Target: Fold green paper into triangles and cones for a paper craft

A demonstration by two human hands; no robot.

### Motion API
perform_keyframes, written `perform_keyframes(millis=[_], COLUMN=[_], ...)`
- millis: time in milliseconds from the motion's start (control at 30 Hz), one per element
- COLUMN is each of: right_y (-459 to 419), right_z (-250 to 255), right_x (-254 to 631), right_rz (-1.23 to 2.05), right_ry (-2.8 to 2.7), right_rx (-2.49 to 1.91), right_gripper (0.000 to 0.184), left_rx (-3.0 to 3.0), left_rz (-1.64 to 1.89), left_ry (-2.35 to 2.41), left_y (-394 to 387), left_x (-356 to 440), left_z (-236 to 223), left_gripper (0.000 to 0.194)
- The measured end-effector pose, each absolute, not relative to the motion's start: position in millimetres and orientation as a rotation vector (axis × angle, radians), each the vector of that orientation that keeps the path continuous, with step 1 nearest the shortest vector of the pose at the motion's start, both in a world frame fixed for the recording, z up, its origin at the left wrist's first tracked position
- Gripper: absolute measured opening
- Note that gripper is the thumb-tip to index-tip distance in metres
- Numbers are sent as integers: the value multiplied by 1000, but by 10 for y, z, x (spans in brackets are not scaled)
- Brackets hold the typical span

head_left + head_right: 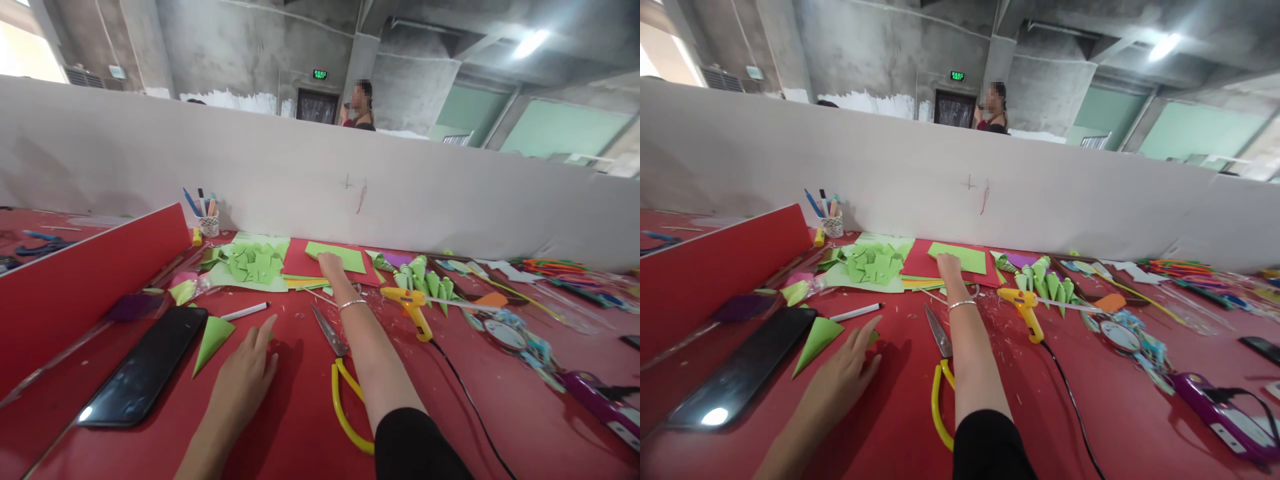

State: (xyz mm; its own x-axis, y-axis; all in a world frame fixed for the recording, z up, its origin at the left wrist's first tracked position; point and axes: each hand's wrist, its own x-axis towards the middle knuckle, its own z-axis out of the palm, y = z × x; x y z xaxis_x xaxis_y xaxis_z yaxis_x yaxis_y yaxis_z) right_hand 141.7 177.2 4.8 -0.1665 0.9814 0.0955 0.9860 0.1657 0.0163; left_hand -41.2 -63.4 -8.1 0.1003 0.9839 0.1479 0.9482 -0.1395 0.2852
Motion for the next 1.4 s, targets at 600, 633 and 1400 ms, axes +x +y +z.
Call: perform_keyframes(millis=[600, 633, 1400], right_y=[-277, -421, -1161], right_z=[738, 677, 89], right_x=[1584, 1604, 1904], right_rz=[-7, 38, 71], right_ry=[-2030, -2027, -2079], right_rx=[-1132, -1108, -1973], right_gripper=[21, 21, 29], left_rx=[2239, 2236, 2354], left_rz=[969, 952, 1076], left_ry=[2148, 2168, 1346], left_y=[-505, -511, -1203], left_x=[-871, -916, -849], left_z=[-360, -367, 296], left_gripper=[64, 64, 29])
